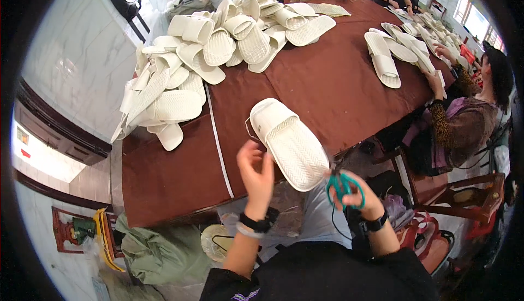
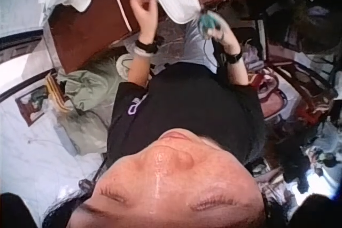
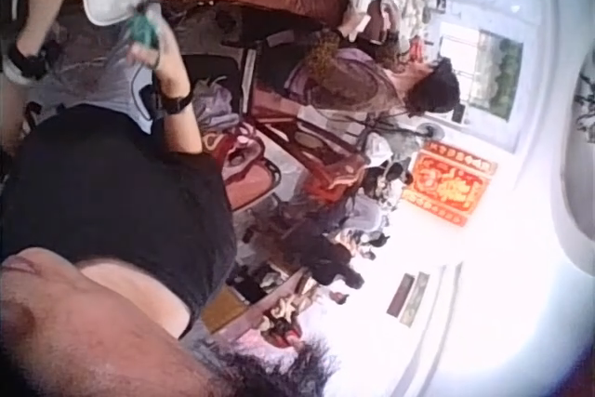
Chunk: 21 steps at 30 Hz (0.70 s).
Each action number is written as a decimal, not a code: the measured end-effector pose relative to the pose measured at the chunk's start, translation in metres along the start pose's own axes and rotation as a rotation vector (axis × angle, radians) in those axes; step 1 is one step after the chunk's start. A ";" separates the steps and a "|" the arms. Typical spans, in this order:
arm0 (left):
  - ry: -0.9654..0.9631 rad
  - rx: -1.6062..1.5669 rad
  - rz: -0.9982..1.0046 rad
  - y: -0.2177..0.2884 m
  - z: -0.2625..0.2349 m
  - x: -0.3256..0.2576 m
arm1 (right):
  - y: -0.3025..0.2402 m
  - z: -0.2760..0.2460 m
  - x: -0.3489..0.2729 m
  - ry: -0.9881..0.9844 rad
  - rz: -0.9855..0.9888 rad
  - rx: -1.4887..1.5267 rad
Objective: Trimming excess threads and finishing white slippers at a manufacturing table.
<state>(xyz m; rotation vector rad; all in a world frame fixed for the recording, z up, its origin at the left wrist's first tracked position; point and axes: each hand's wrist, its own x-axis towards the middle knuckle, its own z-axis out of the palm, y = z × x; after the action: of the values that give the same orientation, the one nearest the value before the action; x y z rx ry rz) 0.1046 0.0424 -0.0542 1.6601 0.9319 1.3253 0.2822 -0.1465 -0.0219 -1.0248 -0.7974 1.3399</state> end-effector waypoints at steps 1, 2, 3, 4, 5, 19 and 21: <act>-0.003 0.085 -0.004 -0.023 -0.007 0.016 | 0.008 -0.007 -0.002 -0.230 0.068 0.118; -0.040 0.064 -0.085 -0.037 -0.015 0.030 | 0.029 0.002 -0.009 -0.253 -0.015 0.277; -0.136 -0.022 -0.179 -0.052 -0.016 0.042 | 0.040 0.007 -0.007 -0.343 0.019 0.245; -0.226 -0.105 -0.267 -0.056 -0.018 0.051 | 0.048 0.014 -0.002 -0.441 0.052 0.212; -0.210 -0.106 -0.263 -0.060 -0.019 0.057 | 0.054 0.023 0.005 -0.428 0.052 0.132; -0.177 -0.602 -0.553 -0.004 -0.076 0.030 | 0.026 0.006 0.065 0.138 -0.151 -0.043; -0.218 -0.567 -0.588 0.005 -0.084 0.018 | 0.034 0.000 0.058 0.108 -0.118 -0.044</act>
<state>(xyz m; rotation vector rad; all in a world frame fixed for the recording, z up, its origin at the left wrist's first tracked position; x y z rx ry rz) 0.0258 0.0678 -0.0311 0.9643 0.7405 0.8701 0.2750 -0.0911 -0.0592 -1.0592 -0.7965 1.1614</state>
